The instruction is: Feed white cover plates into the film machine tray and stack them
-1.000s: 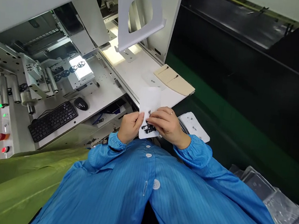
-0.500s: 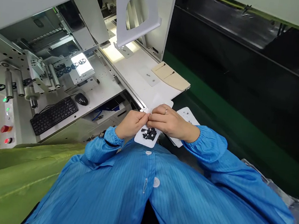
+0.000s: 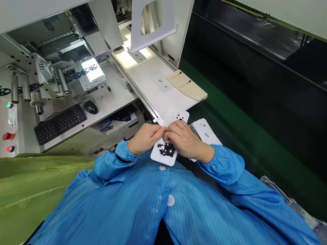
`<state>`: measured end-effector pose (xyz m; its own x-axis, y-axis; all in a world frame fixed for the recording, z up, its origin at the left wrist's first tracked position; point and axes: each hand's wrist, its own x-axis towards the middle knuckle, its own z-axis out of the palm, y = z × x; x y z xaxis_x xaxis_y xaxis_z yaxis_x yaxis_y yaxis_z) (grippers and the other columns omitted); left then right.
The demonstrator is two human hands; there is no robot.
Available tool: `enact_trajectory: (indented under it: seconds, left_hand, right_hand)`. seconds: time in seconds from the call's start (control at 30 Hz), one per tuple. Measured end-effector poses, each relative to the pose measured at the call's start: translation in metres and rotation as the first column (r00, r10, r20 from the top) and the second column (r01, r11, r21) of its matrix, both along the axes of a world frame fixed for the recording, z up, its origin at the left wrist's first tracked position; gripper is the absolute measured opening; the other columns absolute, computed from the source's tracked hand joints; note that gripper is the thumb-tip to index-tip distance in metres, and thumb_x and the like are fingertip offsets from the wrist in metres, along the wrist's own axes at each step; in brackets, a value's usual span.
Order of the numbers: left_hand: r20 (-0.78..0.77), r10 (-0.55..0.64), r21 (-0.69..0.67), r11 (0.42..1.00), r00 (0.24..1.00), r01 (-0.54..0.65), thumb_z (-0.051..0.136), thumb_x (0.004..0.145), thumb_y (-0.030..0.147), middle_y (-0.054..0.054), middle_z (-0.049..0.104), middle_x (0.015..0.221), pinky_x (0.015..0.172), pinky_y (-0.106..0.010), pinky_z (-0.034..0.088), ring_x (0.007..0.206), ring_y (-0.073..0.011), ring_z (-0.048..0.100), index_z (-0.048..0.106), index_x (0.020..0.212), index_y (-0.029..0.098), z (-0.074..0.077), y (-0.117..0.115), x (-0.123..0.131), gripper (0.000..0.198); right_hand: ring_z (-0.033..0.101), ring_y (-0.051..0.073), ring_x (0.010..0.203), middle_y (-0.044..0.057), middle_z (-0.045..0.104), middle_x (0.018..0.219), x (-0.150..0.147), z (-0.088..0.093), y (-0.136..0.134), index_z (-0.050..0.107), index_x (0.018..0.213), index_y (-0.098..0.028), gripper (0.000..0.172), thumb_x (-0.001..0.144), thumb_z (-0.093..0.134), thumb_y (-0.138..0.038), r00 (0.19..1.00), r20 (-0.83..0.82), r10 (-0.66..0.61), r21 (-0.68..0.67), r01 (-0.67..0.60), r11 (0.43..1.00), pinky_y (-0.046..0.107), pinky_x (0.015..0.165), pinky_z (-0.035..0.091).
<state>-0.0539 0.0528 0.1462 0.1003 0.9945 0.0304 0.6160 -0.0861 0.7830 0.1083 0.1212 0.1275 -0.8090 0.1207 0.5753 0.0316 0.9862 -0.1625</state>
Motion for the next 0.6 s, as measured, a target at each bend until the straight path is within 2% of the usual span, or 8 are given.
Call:
enact_trajectory:
  seconds: [0.13,0.23,0.33,0.43,0.6]
  left_hand:
    - [0.014,0.013,-0.027,1.000,1.000,-0.013,0.032,0.087,0.037,0.003,0.040,0.048,0.047,-0.023,0.027,0.046,-0.0072,0.035,0.043,0.052,0.016,-0.002,-0.001,0.003,0.042]
    - [0.025,0.043,-0.041,0.998,0.999,-0.042,0.032,0.087,0.038,0.003,0.036,0.046,0.046,-0.023,0.026,0.045,-0.0070,0.033,0.037,0.050,0.017,-0.002,-0.002,0.003,0.042]
    - [0.022,0.047,-0.028,0.999,0.999,-0.046,0.032,0.086,0.037,0.004,0.033,0.046,0.046,-0.023,0.025,0.044,-0.0067,0.030,0.035,0.050,0.018,0.000,-0.002,0.002,0.041]
    - [0.004,0.037,-0.013,0.999,0.999,-0.037,0.032,0.086,0.036,0.004,0.034,0.045,0.046,-0.023,0.024,0.044,-0.0064,0.030,0.037,0.051,0.017,0.002,-0.002,0.000,0.041]
    - [0.006,0.026,-0.013,1.000,1.000,-0.026,0.032,0.086,0.036,0.004,0.035,0.045,0.046,-0.023,0.025,0.044,-0.0063,0.031,0.038,0.051,0.017,0.003,-0.001,0.000,0.041]
  right_hand:
    - [0.044,0.017,0.080,0.005,0.051,0.076,0.003,-0.003,0.000,0.052,0.079,-0.017,0.022,0.094,0.035,-0.015,0.999,-0.032,0.035,-0.058,-0.037,0.998,0.031,0.074,0.040]
    - [0.048,0.016,0.081,0.005,0.056,0.078,0.005,-0.004,0.002,0.054,0.083,-0.017,0.018,0.093,0.039,-0.018,0.992,-0.088,0.091,-0.150,-0.103,0.983,0.033,0.076,0.043]
    - [0.055,0.015,0.084,0.005,0.061,0.084,0.008,0.000,0.007,0.058,0.092,-0.018,0.015,0.093,0.044,-0.024,0.977,-0.156,0.145,-0.308,-0.188,0.933,0.034,0.078,0.046]
    - [0.058,0.015,0.086,0.005,0.063,0.087,0.010,0.006,0.011,0.060,0.097,-0.019,0.017,0.093,0.044,-0.025,0.972,-0.144,0.184,-0.419,-0.229,0.879,0.034,0.079,0.048]
    - [0.055,0.014,0.082,0.005,0.062,0.080,0.005,0.011,0.015,0.060,0.089,-0.017,0.015,0.092,0.048,-0.025,0.972,-0.089,0.215,-0.355,-0.233,0.906,0.032,0.078,0.047]
